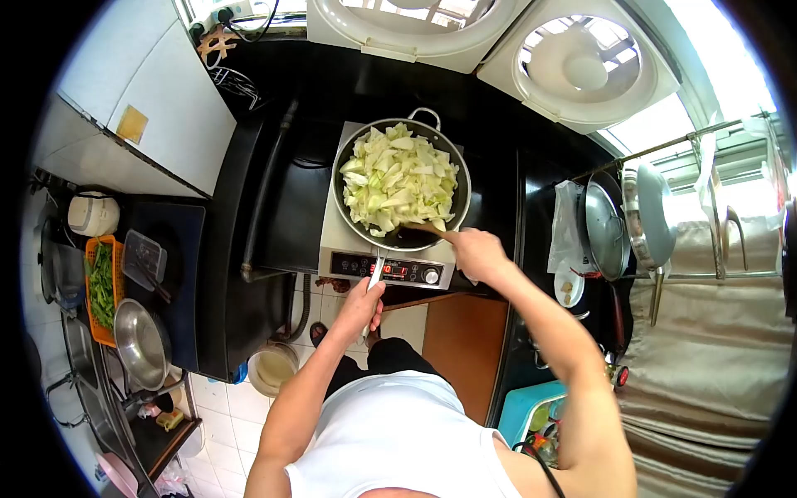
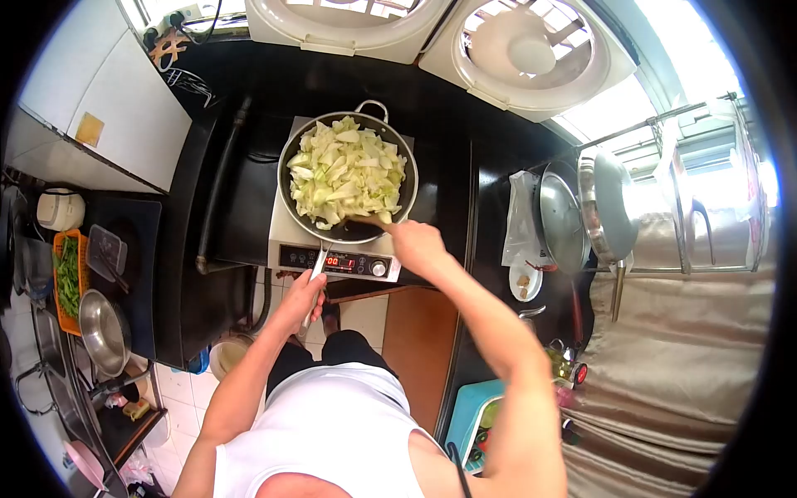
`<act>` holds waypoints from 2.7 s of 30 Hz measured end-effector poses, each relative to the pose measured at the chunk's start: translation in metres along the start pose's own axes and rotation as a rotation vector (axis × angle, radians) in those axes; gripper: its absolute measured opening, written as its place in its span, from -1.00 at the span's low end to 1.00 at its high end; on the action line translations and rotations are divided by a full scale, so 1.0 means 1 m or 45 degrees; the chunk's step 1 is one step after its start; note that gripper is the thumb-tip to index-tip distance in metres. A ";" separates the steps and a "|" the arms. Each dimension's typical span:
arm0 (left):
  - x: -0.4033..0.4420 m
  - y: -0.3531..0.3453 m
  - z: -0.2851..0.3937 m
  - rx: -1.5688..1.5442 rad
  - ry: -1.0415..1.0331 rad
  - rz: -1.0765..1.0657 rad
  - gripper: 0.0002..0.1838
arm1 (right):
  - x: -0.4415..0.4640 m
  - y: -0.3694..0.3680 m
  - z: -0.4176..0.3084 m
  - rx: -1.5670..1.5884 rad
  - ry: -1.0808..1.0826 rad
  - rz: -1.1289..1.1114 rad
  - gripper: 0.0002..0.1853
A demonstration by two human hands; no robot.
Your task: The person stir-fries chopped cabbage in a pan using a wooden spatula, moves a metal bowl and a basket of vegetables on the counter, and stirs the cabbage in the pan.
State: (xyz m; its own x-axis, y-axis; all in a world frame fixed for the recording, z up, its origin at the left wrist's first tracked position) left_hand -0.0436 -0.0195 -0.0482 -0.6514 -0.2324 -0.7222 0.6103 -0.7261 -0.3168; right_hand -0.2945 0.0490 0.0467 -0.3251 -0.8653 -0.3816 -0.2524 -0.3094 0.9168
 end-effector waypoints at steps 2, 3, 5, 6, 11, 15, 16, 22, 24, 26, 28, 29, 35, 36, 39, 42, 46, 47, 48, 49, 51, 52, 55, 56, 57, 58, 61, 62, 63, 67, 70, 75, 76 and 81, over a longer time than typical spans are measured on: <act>0.000 -0.001 0.002 0.003 -0.010 0.005 -0.71 | 0.021 0.001 -0.011 0.093 -0.037 0.181 -0.59; -0.001 -0.001 0.000 0.011 0.011 0.003 -0.71 | 0.027 0.006 -0.014 0.142 -0.063 0.214 -0.59; 0.002 0.000 0.000 0.000 0.016 0.008 -0.71 | 0.026 0.020 -0.010 0.139 -0.073 0.235 -0.60; 0.003 0.000 0.001 0.004 0.006 0.010 -0.71 | 0.027 0.034 -0.010 0.128 -0.075 0.246 -0.61; 0.001 0.000 0.000 0.023 0.012 0.010 -0.71 | 0.022 0.060 0.004 0.215 -0.010 0.321 -0.60; 0.002 0.000 -0.004 0.012 0.007 -0.004 -0.71 | 0.015 0.068 0.003 0.286 0.009 0.286 -0.62; 0.002 0.001 -0.003 0.014 0.007 -0.003 -0.71 | 0.014 0.075 0.003 0.285 0.014 0.288 -0.62; 0.001 0.001 -0.001 0.025 -0.002 0.009 -0.68 | 0.024 0.105 0.004 0.485 0.020 0.394 -0.63; 0.000 0.002 -0.002 0.029 0.000 0.017 -0.68 | 0.044 0.096 0.011 0.448 0.012 0.454 -0.62; 0.001 0.001 -0.001 0.018 -0.003 0.019 -0.69 | 0.069 0.082 0.023 0.377 0.001 0.579 -0.60; 0.001 0.001 0.000 0.021 -0.004 0.028 -0.69 | 0.092 0.073 0.029 0.359 -0.048 0.597 -0.60; 0.001 0.001 0.000 0.021 0.000 0.034 -0.69 | 0.101 0.070 0.033 0.338 -0.099 0.610 -0.59; 0.002 0.002 -0.003 0.007 -0.046 0.042 -0.69 | 0.124 0.036 0.039 0.444 -0.184 0.350 -0.55; 0.001 0.001 -0.003 0.013 -0.037 0.047 -0.68 | 0.120 0.027 0.041 0.424 -0.179 0.296 -0.53; 0.002 0.002 -0.003 0.024 -0.033 0.025 -0.65 | 0.110 0.025 0.049 0.369 -0.091 0.330 -0.53; 0.001 0.002 -0.003 0.058 -0.029 0.047 -0.69 | 0.075 0.058 0.055 0.388 -0.014 0.301 -0.58; 0.001 0.002 -0.001 0.032 -0.021 0.024 -0.65 | 0.020 0.121 0.061 0.202 0.087 0.243 -0.64; 0.002 0.002 -0.002 0.025 -0.016 0.015 -0.66 | 0.006 0.133 0.057 0.086 0.087 0.256 -0.66; 0.002 0.002 -0.003 0.017 -0.010 0.010 -0.66 | -0.003 0.131 0.062 -0.031 0.103 0.222 -0.67; 0.002 0.002 -0.002 0.012 -0.010 0.013 -0.66 | -0.009 0.128 0.065 -0.146 0.121 0.191 -0.67; 0.001 0.002 -0.002 0.019 0.009 0.004 -0.69 | -0.009 0.106 0.068 -0.422 0.083 0.065 -0.65; 0.001 0.003 0.001 0.012 0.004 0.015 -0.69 | -0.005 0.093 0.063 -0.479 0.071 -0.011 -0.63; -0.003 0.000 0.001 -0.004 0.011 0.003 -0.72 | 0.027 0.042 0.061 -0.294 0.073 0.072 -0.59; -0.002 0.000 0.002 0.020 0.015 0.007 -0.72 | 0.038 0.034 0.059 -0.210 0.115 0.147 -0.60; -0.002 0.000 0.003 0.044 0.020 0.011 -0.73 | 0.043 0.039 0.049 -0.125 0.157 0.220 -0.62; -0.001 0.000 0.002 0.036 0.019 0.005 -0.73 | 0.046 0.043 0.045 -0.148 0.160 0.220 -0.64; 0.000 0.000 0.000 0.004 0.001 0.006 -0.73 | 0.036 0.069 0.032 -0.162 0.150 0.182 -0.59; 0.000 0.000 0.000 0.001 0.000 0.004 -0.73 | 0.030 0.077 0.031 -0.115 0.156 0.228 -0.60; 0.000 0.000 0.001 0.001 -0.004 0.006 -0.73 | 0.026 0.081 0.031 -0.118 0.158 0.226 -0.60; -0.003 -0.001 0.003 0.019 -0.013 0.021 -0.70 | 0.004 0.091 0.040 0.027 0.193 0.314 -0.63; -0.004 -0.001 0.004 0.004 0.005 0.029 -0.71 | -0.013 0.078 0.063 -0.051 0.119 0.121 -0.66; -0.003 0.000 0.006 0.018 0.011 0.020 -0.73 | -0.014 0.044 0.039 -0.093 0.033 -0.101 -0.59; -0.002 -0.001 0.005 0.022 0.010 -0.002 -0.73 | 0.002 0.030 0.033 -0.005 0.017 -0.003 -0.59; -0.005 -0.002 0.005 0.022 0.026 0.005 -0.72 | 0.041 0.023 0.026 0.198 0.054 0.220 -0.60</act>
State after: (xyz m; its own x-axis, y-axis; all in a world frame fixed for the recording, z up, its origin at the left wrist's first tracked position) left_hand -0.0437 -0.0203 -0.0408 -0.6393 -0.2222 -0.7361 0.6050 -0.7362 -0.3033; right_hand -0.3376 0.0167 0.0492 -0.3379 -0.9169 -0.2126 -0.3346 -0.0941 0.9376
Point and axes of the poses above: each hand's wrist, its own x-axis towards the middle knuckle, its own y-axis out of the back of the hand, z = x × y, the point moved 7 cm from there along x, towards the middle knuckle, and after that the axes turned 3 degrees about y, right-handed, at the moved point
